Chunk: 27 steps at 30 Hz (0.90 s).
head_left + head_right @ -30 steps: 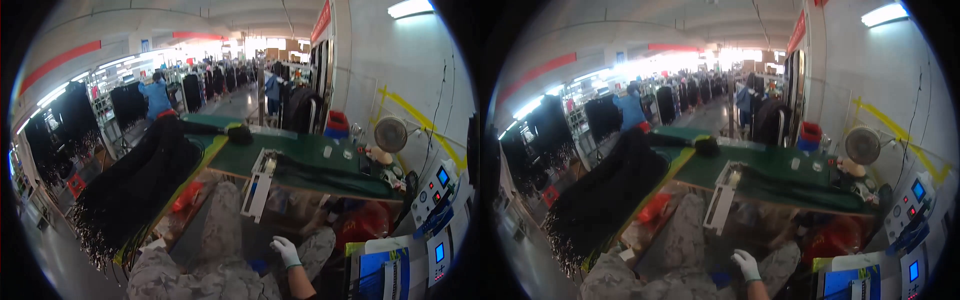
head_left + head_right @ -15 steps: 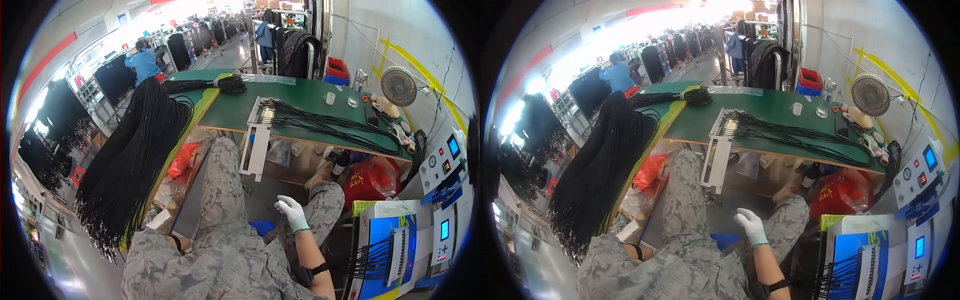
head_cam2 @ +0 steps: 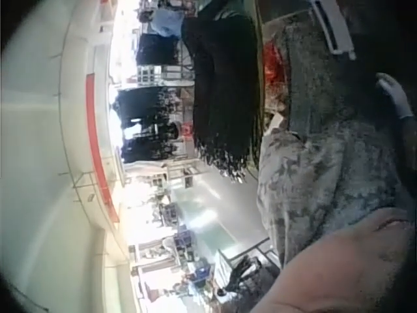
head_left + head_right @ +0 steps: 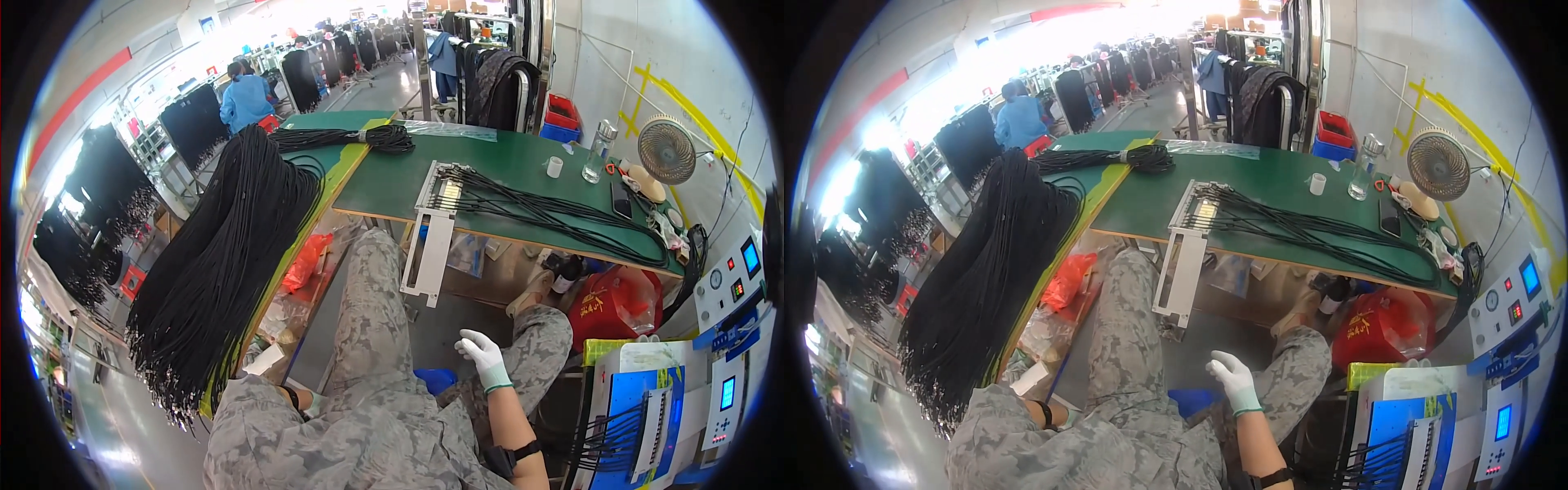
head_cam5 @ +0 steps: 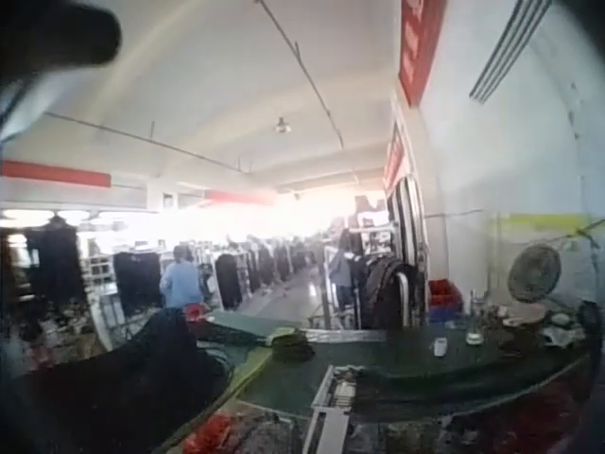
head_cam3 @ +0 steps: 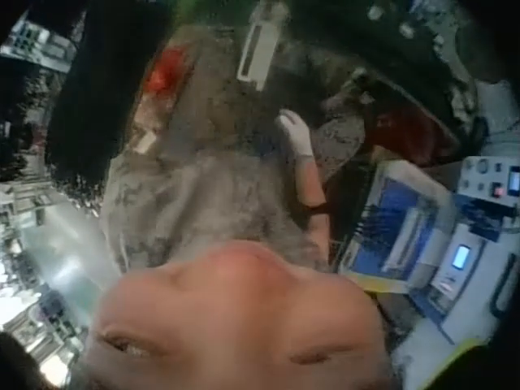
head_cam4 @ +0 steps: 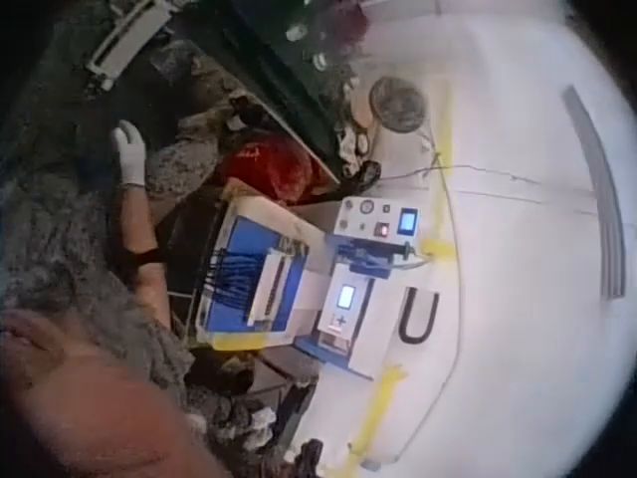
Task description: Assembling a wire harness by inserting individual wire ends into a connector fixture at a factory workstation.
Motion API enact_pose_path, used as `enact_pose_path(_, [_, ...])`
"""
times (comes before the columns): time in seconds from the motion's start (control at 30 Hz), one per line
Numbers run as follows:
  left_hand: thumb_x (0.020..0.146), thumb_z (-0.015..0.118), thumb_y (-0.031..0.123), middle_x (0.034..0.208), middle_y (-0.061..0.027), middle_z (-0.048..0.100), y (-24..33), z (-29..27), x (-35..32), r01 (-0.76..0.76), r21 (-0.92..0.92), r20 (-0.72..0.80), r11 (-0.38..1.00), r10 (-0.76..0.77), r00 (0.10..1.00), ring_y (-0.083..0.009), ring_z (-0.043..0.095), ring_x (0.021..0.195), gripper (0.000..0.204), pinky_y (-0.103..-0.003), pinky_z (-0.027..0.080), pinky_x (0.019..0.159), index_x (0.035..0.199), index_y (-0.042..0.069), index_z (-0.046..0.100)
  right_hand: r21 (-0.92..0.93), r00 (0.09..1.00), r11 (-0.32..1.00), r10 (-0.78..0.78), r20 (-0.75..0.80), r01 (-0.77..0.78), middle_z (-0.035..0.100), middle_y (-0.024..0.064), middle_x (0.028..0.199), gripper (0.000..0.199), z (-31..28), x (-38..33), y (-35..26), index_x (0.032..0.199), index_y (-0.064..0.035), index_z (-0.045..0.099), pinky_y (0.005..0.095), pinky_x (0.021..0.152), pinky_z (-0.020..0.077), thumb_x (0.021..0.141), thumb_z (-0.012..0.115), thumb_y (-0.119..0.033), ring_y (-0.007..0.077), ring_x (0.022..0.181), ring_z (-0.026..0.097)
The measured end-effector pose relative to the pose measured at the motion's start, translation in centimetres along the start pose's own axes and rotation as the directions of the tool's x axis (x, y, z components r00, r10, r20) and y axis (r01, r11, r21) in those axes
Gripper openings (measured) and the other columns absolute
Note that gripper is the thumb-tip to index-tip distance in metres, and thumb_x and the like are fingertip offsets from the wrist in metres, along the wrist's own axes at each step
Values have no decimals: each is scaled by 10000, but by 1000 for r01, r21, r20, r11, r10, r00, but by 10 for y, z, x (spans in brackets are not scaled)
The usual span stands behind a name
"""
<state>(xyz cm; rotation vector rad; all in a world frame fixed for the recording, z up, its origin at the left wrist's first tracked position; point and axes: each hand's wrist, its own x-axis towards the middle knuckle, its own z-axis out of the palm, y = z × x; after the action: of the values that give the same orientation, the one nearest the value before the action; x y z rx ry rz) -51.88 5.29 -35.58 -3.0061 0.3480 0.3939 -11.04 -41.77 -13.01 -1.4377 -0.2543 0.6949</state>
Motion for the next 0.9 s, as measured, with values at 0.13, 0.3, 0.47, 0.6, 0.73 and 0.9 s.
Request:
enact_pose_path(0.13, [867,578,331,863,-97,713,-16,0,18,-65,-18,36,998,66,997,-295,665,761,243,-408,523,720,862,155,745,19,1000,1000,-3,-3,3,699,81,1027,434,0,3,-2,1291,4,577,273,788,491,939,634,-243,141,900,638])
enact_pose_path(0.3, [861,581,332,863,-93,714,-73,-13,95,-180,24,20,983,180,983,-295,666,764,237,-409,523,724,853,165,748,-49,1000,998,-27,15,27,701,79,1024,424,2,-1,8,1281,1,587,267,782,490,939,633,-244,135,904,639])
enact_pose_path(0.47, [854,583,333,863,-89,716,-121,-39,168,-318,76,32,945,317,948,-296,667,766,231,-410,524,728,844,175,751,-8,1000,1000,-10,7,10,703,76,1024,416,7,-4,8,1273,1,594,263,781,489,941,630,-248,133,915,639])
enact_pose_path(0.6, [849,585,334,863,-86,718,-142,-46,165,-407,74,114,910,398,910,-296,668,769,227,-411,524,732,837,183,753,53,999,998,-36,-2,36,711,88,1026,390,10,-2,-4,1248,17,610,249,765,486,921,658,-191,124,890,644])
enact_pose_path(0.73, [876,535,350,996,-167,703,-99,-217,257,93,326,143,941,-146,979,-276,645,973,343,-389,520,808,1006,98,729,34,994,998,-59,-98,62,712,89,1025,389,5,-9,-1,1246,20,609,254,767,487,924,657,-194,127,897,646])
enact_pose_path(0.9, [902,574,215,927,-152,714,-85,-309,302,232,-765,-381,600,-713,588,-280,680,838,258,-373,530,736,1063,52,692,33,991,994,-98,-94,102,702,66,1015,422,2,-9,-2,1278,-4,590,270,795,484,943,620,-258,129,906,634])
